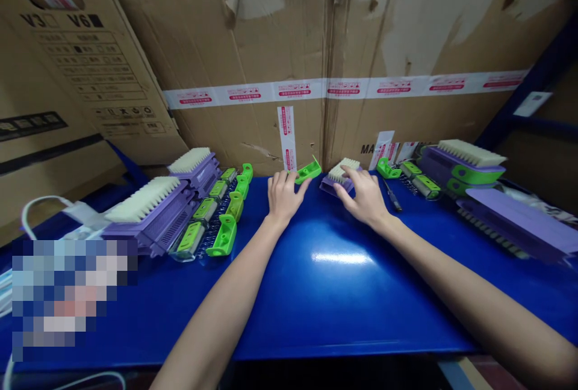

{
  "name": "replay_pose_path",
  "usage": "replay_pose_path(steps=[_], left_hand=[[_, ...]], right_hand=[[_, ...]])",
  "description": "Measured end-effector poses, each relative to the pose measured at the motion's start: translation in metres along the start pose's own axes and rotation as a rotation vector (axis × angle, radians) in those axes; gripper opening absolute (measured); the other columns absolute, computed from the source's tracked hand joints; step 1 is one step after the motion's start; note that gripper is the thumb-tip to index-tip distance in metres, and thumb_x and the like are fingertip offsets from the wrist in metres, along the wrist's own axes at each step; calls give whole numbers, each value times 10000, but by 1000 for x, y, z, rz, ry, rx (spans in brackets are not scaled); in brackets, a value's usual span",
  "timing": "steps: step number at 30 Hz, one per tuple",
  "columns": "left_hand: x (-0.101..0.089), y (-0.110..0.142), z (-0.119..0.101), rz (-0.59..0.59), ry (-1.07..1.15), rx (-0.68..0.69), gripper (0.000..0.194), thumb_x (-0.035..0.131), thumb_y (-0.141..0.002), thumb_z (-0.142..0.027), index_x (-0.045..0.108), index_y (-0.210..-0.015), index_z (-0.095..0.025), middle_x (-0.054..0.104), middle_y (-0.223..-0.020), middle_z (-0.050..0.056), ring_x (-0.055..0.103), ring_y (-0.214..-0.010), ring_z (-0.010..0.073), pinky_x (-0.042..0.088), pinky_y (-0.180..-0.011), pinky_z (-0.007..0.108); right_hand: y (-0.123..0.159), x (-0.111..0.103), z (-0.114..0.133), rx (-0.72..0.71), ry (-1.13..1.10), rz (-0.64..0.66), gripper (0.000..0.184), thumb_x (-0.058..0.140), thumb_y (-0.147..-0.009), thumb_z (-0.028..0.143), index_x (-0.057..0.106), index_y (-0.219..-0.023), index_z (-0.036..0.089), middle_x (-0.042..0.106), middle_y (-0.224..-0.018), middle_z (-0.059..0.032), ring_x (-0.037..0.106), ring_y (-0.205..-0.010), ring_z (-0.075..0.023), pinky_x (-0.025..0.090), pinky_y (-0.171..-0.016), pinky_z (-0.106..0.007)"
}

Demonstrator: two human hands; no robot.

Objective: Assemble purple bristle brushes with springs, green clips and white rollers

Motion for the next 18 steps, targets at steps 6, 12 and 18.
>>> replay_pose_path(steps=[6,12,18], left_hand=[[-1,2,-22,52,204,253,283,447,-947,-381,603,-834,-173,648,-812,58,577,-818,193,443,-765,328],[-2,6,-36,211,224,308,281,386,-963,-358,591,-1009,-171,655,-922,76,585,-902,206,467,-829,356],[-1,8,-33,264,202,227,429,427,-932,-403,423,-1278,-150,644,-1041,113,600,-969,227,471,-860,377]], right_hand=[[4,8,15,117,-542,-59,564,590,-826,457,495,-1295,159,677,-1095,-115,646,-945,-242,500,-852,-389],[0,10,-1,289,-669,-45,514,657,-767,480,582,-1160,156,699,-975,-79,652,-803,-207,519,-756,-341],[-18,11,-51,377,-579,-268,515,582,-774,614,571,-1008,155,665,-985,-95,615,-907,-214,487,-840,-352]])
Point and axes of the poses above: each hand's wrist, its own y-axis away from the middle knuckle, its own x-axis out of the palm, z = x × y, the point moved 2 cm from there along -y, towards the middle knuckle
